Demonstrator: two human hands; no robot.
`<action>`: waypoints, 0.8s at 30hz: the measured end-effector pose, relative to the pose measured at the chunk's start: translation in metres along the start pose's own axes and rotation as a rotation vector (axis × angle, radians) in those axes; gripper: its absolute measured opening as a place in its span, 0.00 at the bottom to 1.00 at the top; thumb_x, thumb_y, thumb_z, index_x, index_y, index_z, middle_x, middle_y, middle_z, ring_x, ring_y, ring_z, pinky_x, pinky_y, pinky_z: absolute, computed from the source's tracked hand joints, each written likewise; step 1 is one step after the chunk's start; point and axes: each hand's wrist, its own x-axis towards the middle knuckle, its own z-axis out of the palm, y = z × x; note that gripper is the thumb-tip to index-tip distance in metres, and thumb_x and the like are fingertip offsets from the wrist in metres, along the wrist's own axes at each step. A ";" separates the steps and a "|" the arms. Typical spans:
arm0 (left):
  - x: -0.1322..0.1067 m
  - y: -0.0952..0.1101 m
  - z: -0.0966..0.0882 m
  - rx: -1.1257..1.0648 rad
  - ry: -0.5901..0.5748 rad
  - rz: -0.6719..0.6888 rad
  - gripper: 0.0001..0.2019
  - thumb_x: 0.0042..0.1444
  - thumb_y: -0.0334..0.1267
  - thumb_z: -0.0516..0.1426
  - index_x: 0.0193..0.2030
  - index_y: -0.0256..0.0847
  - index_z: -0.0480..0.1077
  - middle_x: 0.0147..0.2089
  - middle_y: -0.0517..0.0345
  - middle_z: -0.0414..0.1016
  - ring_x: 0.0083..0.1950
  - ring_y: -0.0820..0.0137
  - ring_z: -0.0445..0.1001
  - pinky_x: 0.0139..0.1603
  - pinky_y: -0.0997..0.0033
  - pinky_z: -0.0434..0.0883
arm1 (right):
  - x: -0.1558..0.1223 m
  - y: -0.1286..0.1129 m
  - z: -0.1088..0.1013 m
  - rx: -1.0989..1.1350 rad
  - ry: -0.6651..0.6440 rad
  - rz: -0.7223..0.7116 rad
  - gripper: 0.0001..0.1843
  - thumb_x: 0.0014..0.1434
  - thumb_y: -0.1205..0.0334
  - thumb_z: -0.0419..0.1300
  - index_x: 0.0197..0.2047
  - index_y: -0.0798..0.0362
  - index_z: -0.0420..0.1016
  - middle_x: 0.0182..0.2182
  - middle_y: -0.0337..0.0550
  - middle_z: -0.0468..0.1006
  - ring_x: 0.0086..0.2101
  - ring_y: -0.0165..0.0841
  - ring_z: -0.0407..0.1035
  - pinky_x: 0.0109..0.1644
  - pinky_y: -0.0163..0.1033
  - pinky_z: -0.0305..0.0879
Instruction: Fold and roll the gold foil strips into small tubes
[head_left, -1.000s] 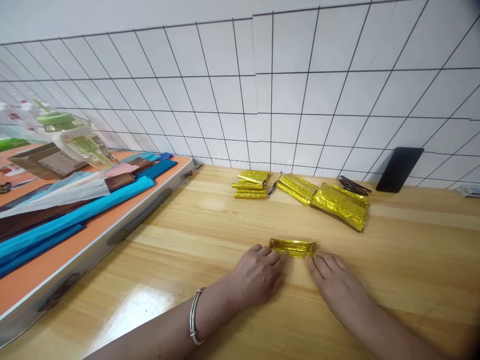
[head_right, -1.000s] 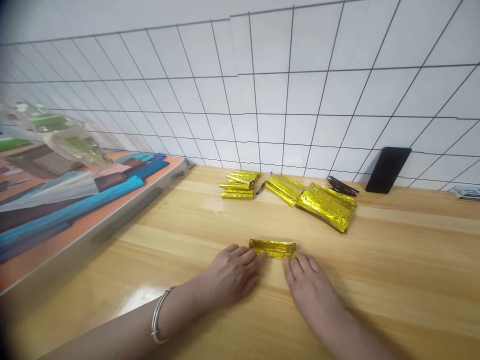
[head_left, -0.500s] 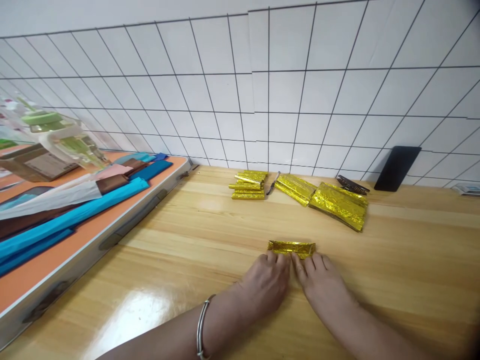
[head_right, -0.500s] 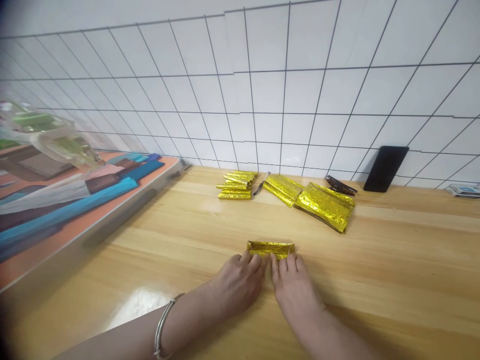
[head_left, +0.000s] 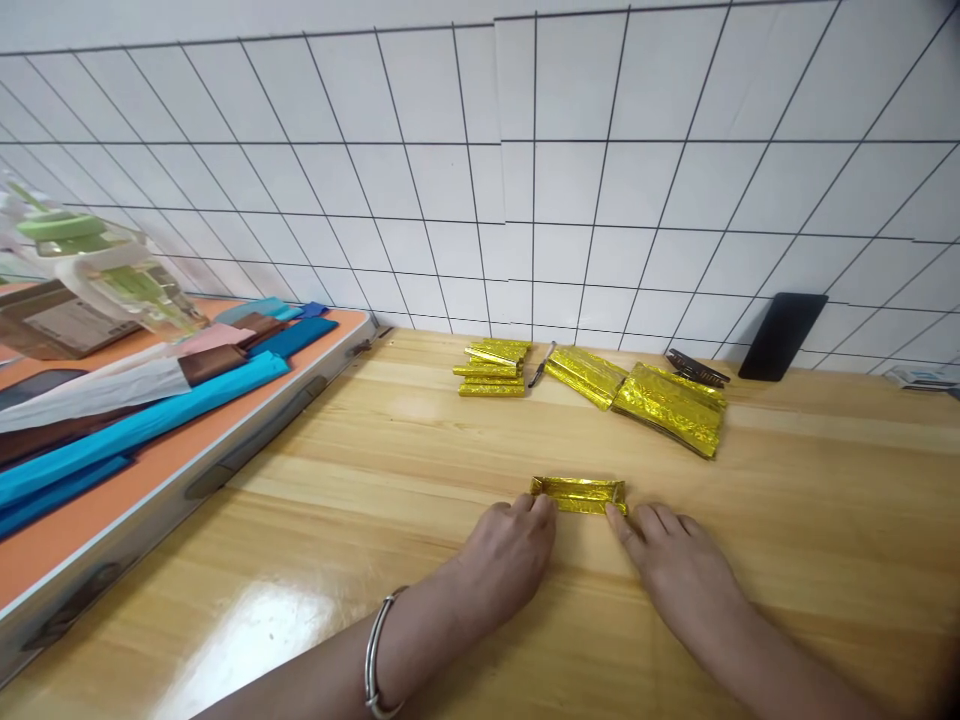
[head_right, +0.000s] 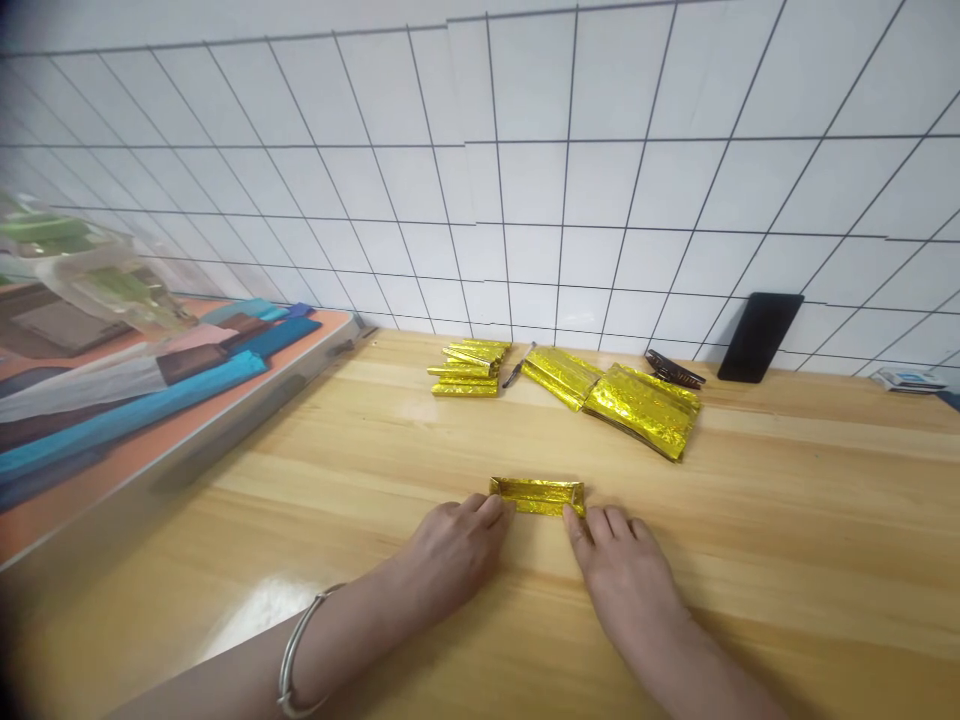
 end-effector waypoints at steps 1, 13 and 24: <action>0.000 -0.001 0.000 -0.001 -0.003 -0.005 0.10 0.55 0.26 0.47 0.42 0.35 0.65 0.39 0.49 0.64 0.37 0.66 0.66 0.29 0.71 0.68 | 0.000 0.001 0.000 0.016 -0.001 0.008 0.29 0.52 0.75 0.53 0.57 0.52 0.65 0.38 0.50 0.73 0.39 0.43 0.65 0.38 0.46 0.66; -0.003 -0.007 -0.005 -0.040 -0.033 0.029 0.09 0.58 0.30 0.47 0.40 0.35 0.67 0.41 0.48 0.67 0.41 0.64 0.67 0.33 0.67 0.66 | -0.002 0.026 0.001 0.279 -0.012 -0.031 0.34 0.52 0.79 0.49 0.59 0.45 0.61 0.49 0.46 0.70 0.47 0.38 0.61 0.49 0.44 0.64; -0.005 -0.010 -0.006 -0.048 0.004 0.093 0.11 0.60 0.32 0.44 0.36 0.37 0.67 0.39 0.50 0.69 0.41 0.65 0.68 0.31 0.68 0.63 | 0.000 0.054 0.023 0.487 -0.028 -0.063 0.36 0.53 0.78 0.49 0.59 0.32 0.60 0.56 0.40 0.64 0.53 0.39 0.58 0.50 0.46 0.60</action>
